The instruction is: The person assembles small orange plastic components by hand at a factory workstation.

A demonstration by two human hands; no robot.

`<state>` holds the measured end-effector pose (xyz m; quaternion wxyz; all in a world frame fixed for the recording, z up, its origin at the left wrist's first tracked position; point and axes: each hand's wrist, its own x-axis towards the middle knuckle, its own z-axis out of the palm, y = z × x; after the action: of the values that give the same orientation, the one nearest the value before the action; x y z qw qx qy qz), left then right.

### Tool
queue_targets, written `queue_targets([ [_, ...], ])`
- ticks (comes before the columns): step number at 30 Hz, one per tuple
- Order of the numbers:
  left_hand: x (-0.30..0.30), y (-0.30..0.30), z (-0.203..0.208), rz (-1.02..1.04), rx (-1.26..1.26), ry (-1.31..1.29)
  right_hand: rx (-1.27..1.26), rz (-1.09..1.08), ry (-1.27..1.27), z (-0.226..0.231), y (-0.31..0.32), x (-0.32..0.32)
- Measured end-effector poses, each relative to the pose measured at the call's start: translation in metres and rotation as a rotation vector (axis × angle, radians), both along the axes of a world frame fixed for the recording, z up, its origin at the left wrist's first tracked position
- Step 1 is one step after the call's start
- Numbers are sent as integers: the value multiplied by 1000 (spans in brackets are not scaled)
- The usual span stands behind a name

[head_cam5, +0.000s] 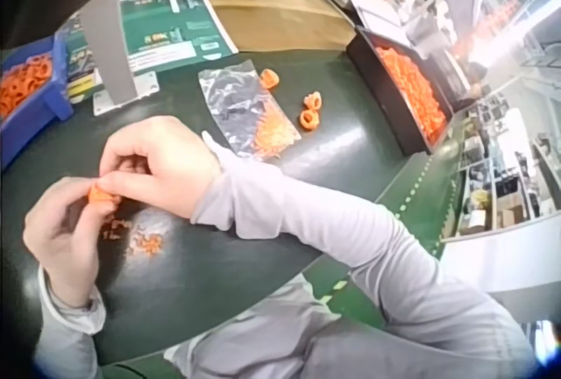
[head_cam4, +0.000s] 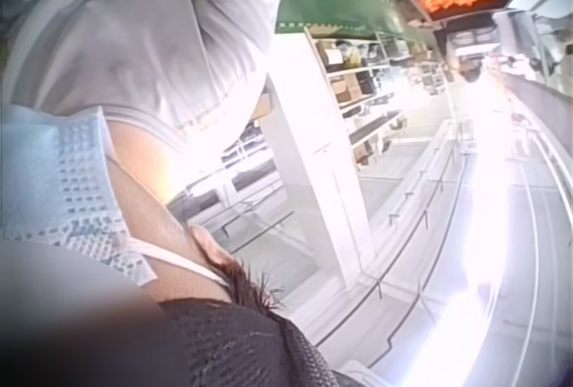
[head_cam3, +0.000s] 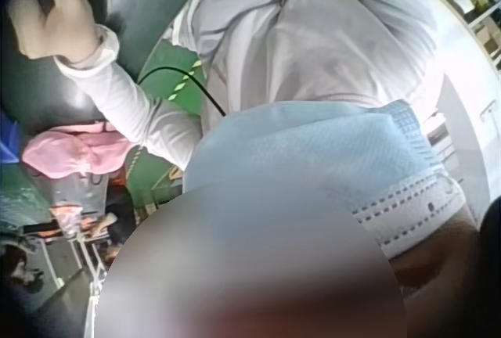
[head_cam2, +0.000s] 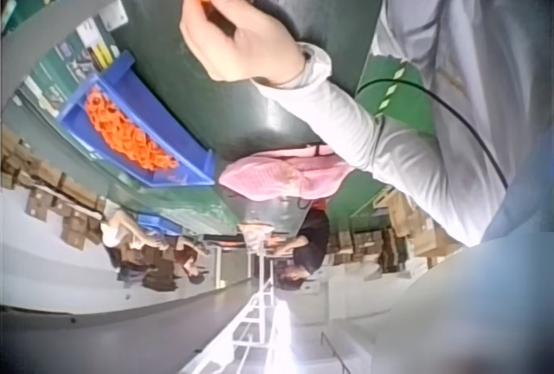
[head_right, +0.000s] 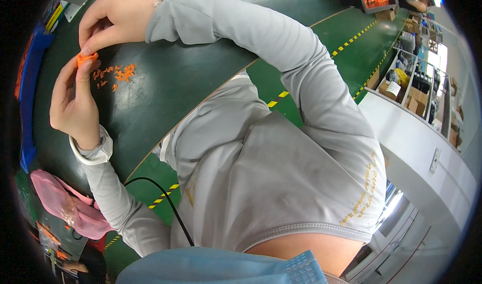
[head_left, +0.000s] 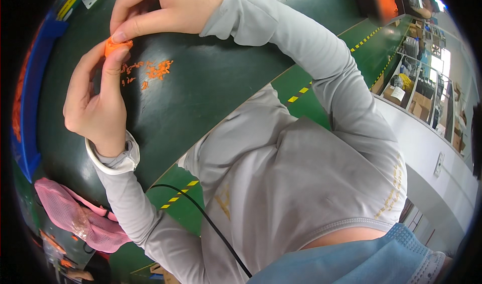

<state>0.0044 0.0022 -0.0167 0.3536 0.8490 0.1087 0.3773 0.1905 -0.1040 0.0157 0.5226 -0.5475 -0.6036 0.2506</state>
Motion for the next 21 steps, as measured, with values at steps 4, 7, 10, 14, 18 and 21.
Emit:
queue_targets([
  [4,2,-6,-2,-13,-304,-40,155,-5,-168,-9,5,6],
  [7,1,-7,-1,-26,-353,-26,164,-14,-272,-6,1,6],
  [10,1,-6,-1,-26,-368,-6,105,-8,-280,-6,1,5],
  [14,0,-7,-2,-23,-357,10,106,-12,-280,-6,1,5],
  [18,1,-5,-3,-9,-262,7,116,-32,-306,-5,0,3],
  [21,1,-5,-3,-9,-291,-15,90,30,-188,-6,2,7],
])
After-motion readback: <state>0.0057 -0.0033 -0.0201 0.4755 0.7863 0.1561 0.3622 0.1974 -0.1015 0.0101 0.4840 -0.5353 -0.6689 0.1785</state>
